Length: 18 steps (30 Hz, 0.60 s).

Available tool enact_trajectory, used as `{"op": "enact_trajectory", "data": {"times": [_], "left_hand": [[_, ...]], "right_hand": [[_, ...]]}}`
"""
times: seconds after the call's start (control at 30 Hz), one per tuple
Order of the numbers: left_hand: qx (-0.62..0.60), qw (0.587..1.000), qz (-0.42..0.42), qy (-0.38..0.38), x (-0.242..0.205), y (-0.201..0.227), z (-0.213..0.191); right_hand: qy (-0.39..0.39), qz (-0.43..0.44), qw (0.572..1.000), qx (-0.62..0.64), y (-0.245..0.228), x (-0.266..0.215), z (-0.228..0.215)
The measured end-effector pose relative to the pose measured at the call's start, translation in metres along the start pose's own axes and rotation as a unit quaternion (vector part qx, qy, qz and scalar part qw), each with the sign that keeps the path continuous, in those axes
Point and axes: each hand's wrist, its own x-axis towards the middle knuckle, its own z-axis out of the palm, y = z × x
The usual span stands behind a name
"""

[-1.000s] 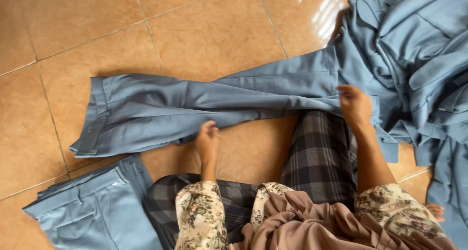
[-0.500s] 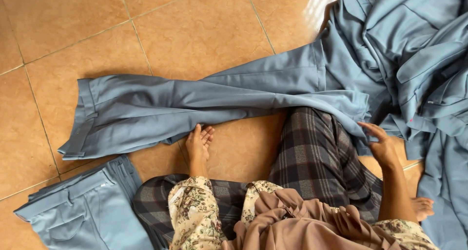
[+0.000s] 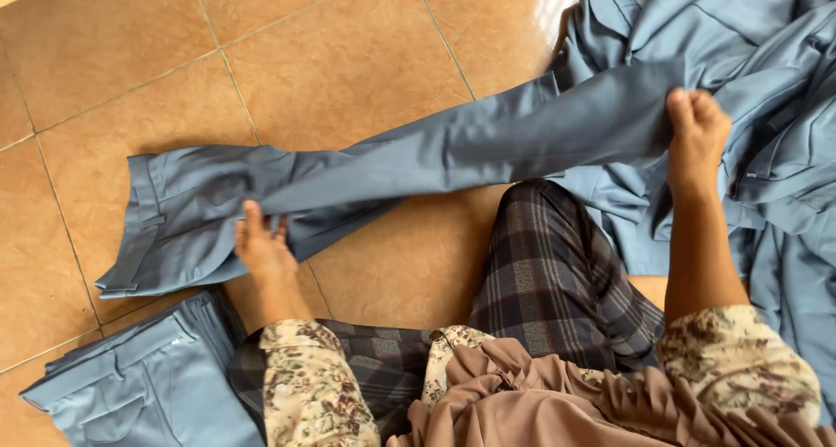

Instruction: Folding blue trousers and stacking them neatly on the floor.

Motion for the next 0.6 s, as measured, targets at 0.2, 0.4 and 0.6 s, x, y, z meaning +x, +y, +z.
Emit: {"op": "enact_trajectory", "data": {"times": [0.2, 0.4, 0.6], "left_hand": [[0.02, 0.995, 0.068, 0.073, 0.02, 0.062, -0.015], [0.22, 0.951, -0.213, 0.031, 0.033, -0.006, -0.047], [0.217, 0.926, -0.283, -0.125, -0.005, -0.087, -0.023]], "right_hand": [[0.012, 0.039, 0.998, 0.055, 0.008, 0.057, 0.052], [-0.153, 0.307, 0.938, 0.04, 0.184, 0.064, 0.107], [-0.125, 0.305, 0.94, 0.093, 0.135, 0.022, 0.14]]}}
